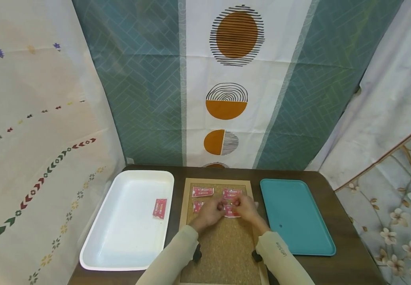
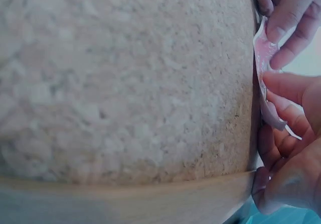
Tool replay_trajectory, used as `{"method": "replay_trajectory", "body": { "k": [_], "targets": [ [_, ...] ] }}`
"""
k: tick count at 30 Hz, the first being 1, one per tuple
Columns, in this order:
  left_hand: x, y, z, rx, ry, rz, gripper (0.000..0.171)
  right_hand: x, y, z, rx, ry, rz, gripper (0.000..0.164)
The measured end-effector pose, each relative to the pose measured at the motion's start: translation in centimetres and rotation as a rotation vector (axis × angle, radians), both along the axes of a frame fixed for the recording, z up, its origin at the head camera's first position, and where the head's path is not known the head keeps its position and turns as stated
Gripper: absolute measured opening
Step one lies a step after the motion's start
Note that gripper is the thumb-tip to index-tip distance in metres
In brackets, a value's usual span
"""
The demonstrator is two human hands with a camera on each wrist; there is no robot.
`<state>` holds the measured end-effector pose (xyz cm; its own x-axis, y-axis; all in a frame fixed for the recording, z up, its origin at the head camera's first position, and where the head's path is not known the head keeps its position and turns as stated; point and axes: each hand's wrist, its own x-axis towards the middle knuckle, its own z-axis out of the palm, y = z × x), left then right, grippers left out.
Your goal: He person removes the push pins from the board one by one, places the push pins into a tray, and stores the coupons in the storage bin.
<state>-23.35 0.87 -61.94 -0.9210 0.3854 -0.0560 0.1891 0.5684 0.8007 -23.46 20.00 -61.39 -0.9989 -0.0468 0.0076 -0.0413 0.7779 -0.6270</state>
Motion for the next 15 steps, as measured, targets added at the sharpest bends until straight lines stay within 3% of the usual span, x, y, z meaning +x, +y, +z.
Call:
{"method": "replay_trajectory", "body": {
  "k": [15],
  "targets": [
    [0.61, -0.22, 0.17, 0.026, 0.022, 0.016, 0.025, 0.09, -0.93, -0.83, 0.014, 0.050, -0.061, 0.014]
  ]
}}
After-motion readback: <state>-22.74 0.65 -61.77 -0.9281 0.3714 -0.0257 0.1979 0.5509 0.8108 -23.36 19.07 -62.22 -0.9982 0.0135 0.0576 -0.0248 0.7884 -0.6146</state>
